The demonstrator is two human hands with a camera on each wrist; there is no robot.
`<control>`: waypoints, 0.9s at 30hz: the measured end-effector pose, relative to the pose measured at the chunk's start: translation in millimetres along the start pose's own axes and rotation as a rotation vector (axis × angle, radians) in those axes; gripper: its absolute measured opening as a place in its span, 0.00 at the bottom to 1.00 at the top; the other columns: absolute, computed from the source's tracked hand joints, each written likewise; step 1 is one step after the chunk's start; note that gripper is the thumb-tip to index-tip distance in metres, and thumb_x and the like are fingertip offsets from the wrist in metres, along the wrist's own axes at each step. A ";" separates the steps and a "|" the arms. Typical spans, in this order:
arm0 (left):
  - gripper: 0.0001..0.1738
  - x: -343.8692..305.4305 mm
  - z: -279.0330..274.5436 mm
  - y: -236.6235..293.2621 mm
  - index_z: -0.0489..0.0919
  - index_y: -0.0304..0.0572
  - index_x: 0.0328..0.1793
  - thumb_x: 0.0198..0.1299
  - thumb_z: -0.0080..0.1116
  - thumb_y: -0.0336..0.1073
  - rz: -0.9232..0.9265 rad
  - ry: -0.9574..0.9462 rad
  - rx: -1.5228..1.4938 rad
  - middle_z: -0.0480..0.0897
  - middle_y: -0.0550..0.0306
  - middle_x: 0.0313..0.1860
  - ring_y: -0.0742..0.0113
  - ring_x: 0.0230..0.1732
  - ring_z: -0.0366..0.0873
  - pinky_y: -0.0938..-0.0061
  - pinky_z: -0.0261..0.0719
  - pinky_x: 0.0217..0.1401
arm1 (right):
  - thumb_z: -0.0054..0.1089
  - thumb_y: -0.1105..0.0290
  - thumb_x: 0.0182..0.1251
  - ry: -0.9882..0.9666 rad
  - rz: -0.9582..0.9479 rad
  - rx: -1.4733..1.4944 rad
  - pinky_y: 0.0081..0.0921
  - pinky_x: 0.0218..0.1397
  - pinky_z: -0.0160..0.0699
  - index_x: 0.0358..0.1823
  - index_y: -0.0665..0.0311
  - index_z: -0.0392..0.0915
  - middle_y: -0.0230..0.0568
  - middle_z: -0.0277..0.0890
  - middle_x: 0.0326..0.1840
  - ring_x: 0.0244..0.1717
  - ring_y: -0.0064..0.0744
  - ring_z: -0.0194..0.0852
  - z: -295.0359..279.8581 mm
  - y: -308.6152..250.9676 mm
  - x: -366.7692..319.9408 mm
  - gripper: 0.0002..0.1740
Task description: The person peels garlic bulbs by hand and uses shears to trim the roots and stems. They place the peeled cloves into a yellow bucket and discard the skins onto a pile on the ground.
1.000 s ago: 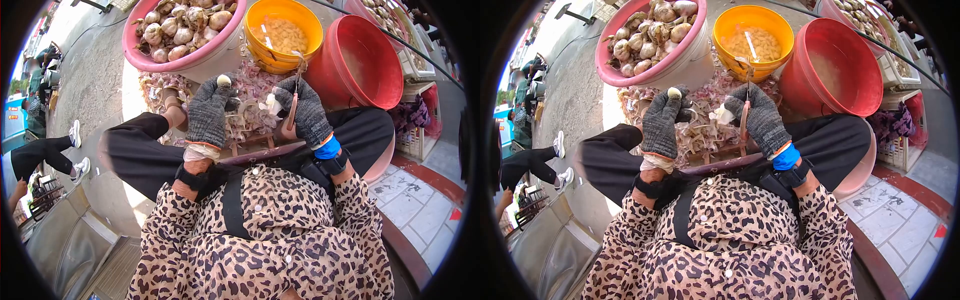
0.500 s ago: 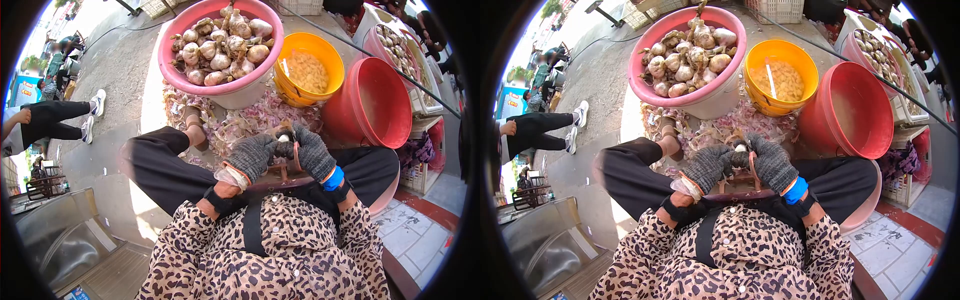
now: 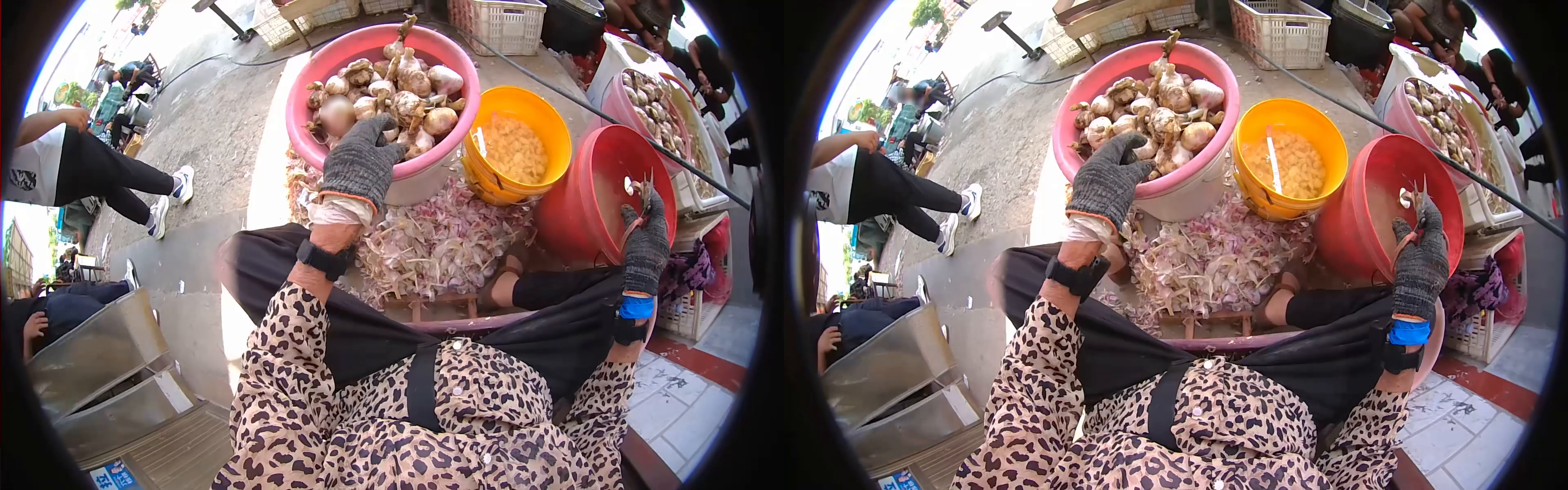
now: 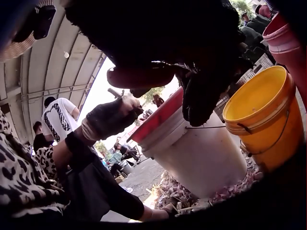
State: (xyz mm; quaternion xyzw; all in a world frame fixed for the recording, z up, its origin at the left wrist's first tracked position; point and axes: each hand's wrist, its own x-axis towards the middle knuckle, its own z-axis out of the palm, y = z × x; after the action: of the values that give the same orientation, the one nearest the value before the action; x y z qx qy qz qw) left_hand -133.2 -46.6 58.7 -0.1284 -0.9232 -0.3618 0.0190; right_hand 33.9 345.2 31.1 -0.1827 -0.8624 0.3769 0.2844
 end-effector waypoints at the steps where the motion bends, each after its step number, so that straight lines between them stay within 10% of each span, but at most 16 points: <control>1: 0.21 18.1 5.3 -12.3 0.75 0.42 0.51 0.48 0.60 0.32 0.093 0.066 0.091 0.78 0.50 0.37 0.62 0.39 0.76 0.72 0.73 0.45 | 0.59 0.79 0.54 0.050 -0.048 0.042 0.23 0.50 0.70 0.51 0.63 0.69 0.36 0.74 0.46 0.46 0.26 0.72 -1.4 13.9 2.2 0.21; 4: 0.24 54.3 8.3 -16.6 0.73 0.44 0.54 0.47 0.58 0.30 0.258 0.126 0.346 0.76 0.46 0.45 0.51 0.48 0.73 0.66 0.70 0.52 | 0.41 0.80 0.62 -0.010 0.241 0.350 0.33 0.61 0.70 0.53 0.72 0.66 0.47 0.66 0.57 0.58 0.43 0.65 10.5 3.7 -15.4 0.17; 8: 0.19 84.8 21.7 -5.8 0.74 0.49 0.54 0.54 0.51 0.35 0.219 -0.167 0.300 0.76 0.45 0.48 0.51 0.49 0.73 0.65 0.69 0.53 | 0.60 0.81 0.50 -0.113 0.105 -0.151 0.27 0.50 0.71 0.51 0.64 0.69 0.41 0.75 0.44 0.46 0.33 0.74 25.1 -20.1 -47.6 0.24; 16: 0.21 89.9 29.4 7.7 0.74 0.45 0.49 0.48 0.56 0.42 0.025 -0.198 0.400 0.76 0.44 0.47 0.48 0.50 0.74 0.62 0.71 0.52 | 0.61 0.78 0.52 -0.392 -0.003 -0.099 0.24 0.48 0.71 0.51 0.65 0.68 0.39 0.76 0.43 0.44 0.28 0.74 58.1 -51.8 -63.0 0.23; 24: 0.33 33.3 15.6 -24.8 0.68 0.35 0.52 0.37 0.69 0.31 -0.002 0.098 -0.335 0.74 0.52 0.49 0.61 0.50 0.71 0.72 0.70 0.54 | 0.64 0.66 0.51 -0.592 0.048 -0.153 0.31 0.41 0.75 0.52 0.64 0.66 0.48 0.76 0.35 0.37 0.40 0.78 75.1 -68.5 -88.6 0.27; 27: 0.38 -19.2 5.6 -17.3 0.67 0.34 0.56 0.35 0.70 0.28 -0.060 -0.072 -0.931 0.73 0.55 0.50 0.64 0.51 0.71 0.74 0.69 0.56 | 0.64 0.65 0.52 -0.675 0.045 -0.149 0.31 0.40 0.75 0.52 0.65 0.66 0.46 0.77 0.33 0.35 0.39 0.78 73.4 -85.6 -81.7 0.27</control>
State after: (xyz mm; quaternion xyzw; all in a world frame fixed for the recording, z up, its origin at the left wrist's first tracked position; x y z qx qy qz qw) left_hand -118.6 -59.4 40.6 -0.1090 -0.6660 -0.7332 -0.0829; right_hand 42.2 206.2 26.2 -0.0871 -0.9288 0.3581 -0.0395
